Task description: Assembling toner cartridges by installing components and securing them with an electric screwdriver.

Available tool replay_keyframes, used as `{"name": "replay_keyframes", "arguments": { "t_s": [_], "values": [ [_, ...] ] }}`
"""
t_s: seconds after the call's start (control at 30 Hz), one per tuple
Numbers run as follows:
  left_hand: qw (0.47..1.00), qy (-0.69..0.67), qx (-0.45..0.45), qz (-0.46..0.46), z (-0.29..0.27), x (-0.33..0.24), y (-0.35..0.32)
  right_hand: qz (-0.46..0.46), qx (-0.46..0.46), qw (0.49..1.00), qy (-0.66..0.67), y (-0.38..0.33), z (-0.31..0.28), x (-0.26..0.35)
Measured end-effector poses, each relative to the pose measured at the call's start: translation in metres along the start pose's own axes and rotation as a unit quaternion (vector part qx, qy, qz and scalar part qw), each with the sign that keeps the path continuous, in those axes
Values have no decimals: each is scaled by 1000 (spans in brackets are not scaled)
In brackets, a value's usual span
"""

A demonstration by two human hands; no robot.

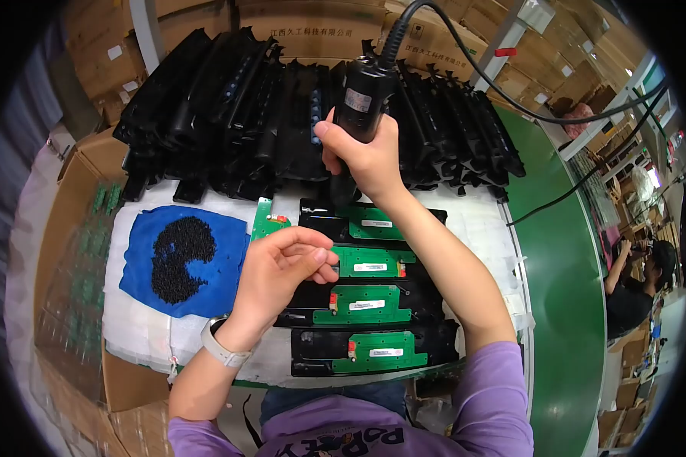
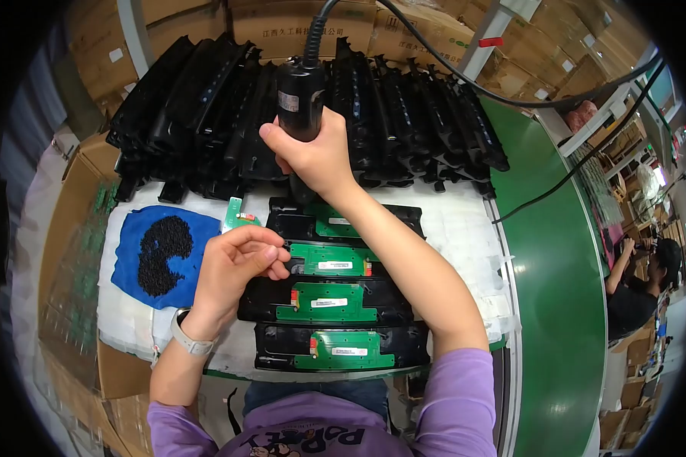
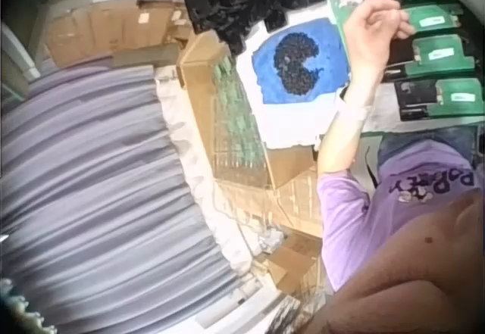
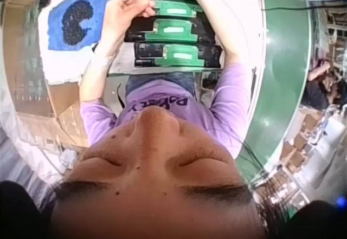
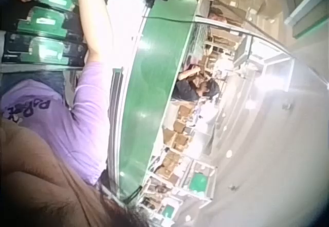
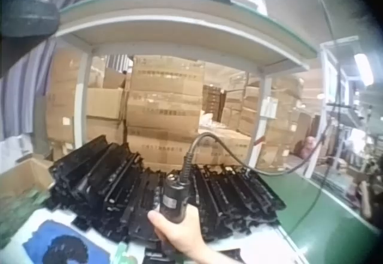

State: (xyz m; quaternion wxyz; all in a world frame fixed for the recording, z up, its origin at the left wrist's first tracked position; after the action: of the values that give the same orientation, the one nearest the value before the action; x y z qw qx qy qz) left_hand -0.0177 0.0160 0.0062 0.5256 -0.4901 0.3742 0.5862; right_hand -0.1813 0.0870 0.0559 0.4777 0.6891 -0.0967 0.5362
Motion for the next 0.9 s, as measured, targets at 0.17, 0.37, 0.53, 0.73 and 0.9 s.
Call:
{"name": "replay_keyframes", "arguments": {
  "t_s": [0.17,0.37,0.53,0.73,0.9],
  "values": [
    [1000,-11,-2,15,-2,4,2,-6,-4,1000,16,1,-4,-2],
    [999,-52,-12,13,-6,14,4,-39,19,999,0,-16,0,18],
    [996,-92,-12,2,-4,12,1,-71,4,979,193,-39,-20,66],
    [987,-156,45,1,1,15,-1,-136,13,924,358,-63,-31,92],
    [986,-150,73,19,7,15,-2,-126,-14,929,348,-64,-29,91]
  ]
}}
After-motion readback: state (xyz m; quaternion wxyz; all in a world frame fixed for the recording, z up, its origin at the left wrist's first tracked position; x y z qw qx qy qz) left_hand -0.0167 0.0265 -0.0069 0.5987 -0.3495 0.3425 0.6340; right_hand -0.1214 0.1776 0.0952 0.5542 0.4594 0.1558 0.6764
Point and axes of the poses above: each hand's wrist, its own y-axis towards the middle knuckle, its own z-axis out of the palm, x = y × z, the point moved 2 cm from there along y, towards the middle knuckle, and after that the axes turned 3 degrees about -z, right-handed, at the moved point
